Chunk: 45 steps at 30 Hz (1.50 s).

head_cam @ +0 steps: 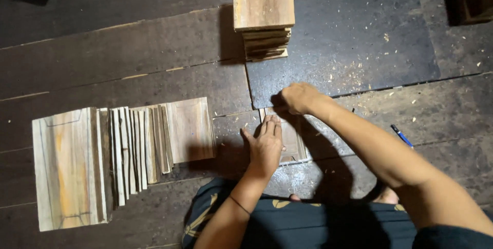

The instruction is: The person sits on the floor and marks rectangular wooden pieces with a blue pen. They pick up each piece from a stack, draw lines on its surface, and place it onto a separate stack. The person repeats this process for multiple pieces.

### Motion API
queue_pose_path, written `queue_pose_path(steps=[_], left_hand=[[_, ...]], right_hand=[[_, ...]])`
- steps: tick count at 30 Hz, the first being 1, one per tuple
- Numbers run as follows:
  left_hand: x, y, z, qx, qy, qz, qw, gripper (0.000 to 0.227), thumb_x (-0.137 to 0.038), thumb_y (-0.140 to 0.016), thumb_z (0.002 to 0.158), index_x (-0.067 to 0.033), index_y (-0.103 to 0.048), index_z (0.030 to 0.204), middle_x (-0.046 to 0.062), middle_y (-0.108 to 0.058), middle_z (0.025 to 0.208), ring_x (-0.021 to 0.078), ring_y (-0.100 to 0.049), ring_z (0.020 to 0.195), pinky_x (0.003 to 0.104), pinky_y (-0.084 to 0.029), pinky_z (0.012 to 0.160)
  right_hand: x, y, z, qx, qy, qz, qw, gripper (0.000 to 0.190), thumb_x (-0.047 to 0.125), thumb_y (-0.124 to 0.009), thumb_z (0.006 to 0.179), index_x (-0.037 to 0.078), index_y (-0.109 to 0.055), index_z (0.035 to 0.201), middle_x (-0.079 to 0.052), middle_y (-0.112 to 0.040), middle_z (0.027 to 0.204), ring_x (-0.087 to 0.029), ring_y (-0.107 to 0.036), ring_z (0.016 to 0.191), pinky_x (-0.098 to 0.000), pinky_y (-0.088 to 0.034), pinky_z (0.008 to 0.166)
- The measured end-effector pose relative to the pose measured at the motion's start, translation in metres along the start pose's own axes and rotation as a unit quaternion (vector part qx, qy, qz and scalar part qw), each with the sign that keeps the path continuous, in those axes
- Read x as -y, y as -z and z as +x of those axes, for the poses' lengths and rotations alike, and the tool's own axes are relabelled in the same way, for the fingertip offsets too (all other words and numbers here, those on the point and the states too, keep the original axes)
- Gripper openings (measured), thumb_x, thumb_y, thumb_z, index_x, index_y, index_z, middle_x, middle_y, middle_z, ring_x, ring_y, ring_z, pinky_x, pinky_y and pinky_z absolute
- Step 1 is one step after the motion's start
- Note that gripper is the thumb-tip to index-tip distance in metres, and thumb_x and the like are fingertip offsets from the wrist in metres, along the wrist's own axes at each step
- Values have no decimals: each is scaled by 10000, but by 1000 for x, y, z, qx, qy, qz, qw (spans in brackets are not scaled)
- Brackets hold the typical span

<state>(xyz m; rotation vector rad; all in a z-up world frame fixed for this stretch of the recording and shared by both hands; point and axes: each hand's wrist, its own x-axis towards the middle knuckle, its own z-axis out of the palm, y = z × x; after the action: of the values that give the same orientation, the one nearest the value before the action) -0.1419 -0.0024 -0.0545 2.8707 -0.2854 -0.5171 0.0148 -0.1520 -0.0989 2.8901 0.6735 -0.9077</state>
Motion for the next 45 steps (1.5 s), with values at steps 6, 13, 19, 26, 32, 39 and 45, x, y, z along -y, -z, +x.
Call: queue_pose_path(steps=[6, 13, 19, 26, 32, 39, 45], left_hand=[[1, -30, 2, -167, -5, 34, 985, 156, -239, -687, 890, -184, -650, 1031, 14, -561, 1185, 164, -491, 1293, 852, -314, 948], [5, -3, 2, 22, -7, -37, 999, 763, -309, -784, 829, -170, -419, 1485, 17, -359, 1564, 176, -254, 1508, 837, -219, 1083], [7, -1, 0, 17, -30, -49, 998, 734, -280, -758, 852, -115, -411, 1478, 55, -363, 1563, 219, -234, 1528, 854, -162, 1081], [11, -5, 0, 17, -26, -56, 998, 759, -329, -756, 843, -130, -415, 1491, 47, -379, 1559, 212, -239, 1524, 868, -138, 1074], [14, -21, 8, 18, -28, -60, 998, 747, -307, -756, 862, -124, -414, 1501, 58, -372, 1577, 219, -248, 1526, 859, -157, 1075], [8, 4, -2, 20, -33, -32, 999, 735, -297, -748, 875, -126, -405, 1502, 69, -362, 1589, 233, -266, 1523, 861, -181, 1059], [9, -2, -1, 10, -35, -36, 999, 720, -313, -736, 872, -132, -418, 1492, 49, -371, 1566, 223, -264, 1518, 857, -159, 1073]], right_hand=[[47, -37, 0, -168, 65, -213, 960, 175, 141, -670, 750, 184, -806, 852, -57, -753, 720, -282, -737, 663, -510, -554, 458], [59, -56, -153, -312, -57, 125, 940, 182, 184, -581, 919, 57, -678, 1007, -197, -719, 779, -420, -735, 744, -552, -575, 605], [122, -137, -194, -365, -110, 301, 874, 114, 195, -660, 948, 126, -749, 970, -155, -749, 737, -363, -748, 737, -440, -590, 599], [127, -169, -176, -370, -104, 252, 888, 99, 173, -653, 921, 95, -704, 955, -144, -704, 689, -359, -730, 717, -474, -579, 604], [153, -194, -176, -317, -48, 268, 908, 91, 191, -688, 841, 113, -649, 815, -123, -661, 618, -370, -696, 648, -468, -548, 569], [123, -180, -191, -392, -97, 210, 891, 101, 161, -684, 850, 136, -618, 778, -87, -607, 590, -330, -679, 644, -428, -529, 555], [119, -170, -179, -407, -19, 121, 905, 60, 196, -610, 872, 159, -625, 917, -46, -607, 685, -273, -676, 709, -397, -560, 569]])
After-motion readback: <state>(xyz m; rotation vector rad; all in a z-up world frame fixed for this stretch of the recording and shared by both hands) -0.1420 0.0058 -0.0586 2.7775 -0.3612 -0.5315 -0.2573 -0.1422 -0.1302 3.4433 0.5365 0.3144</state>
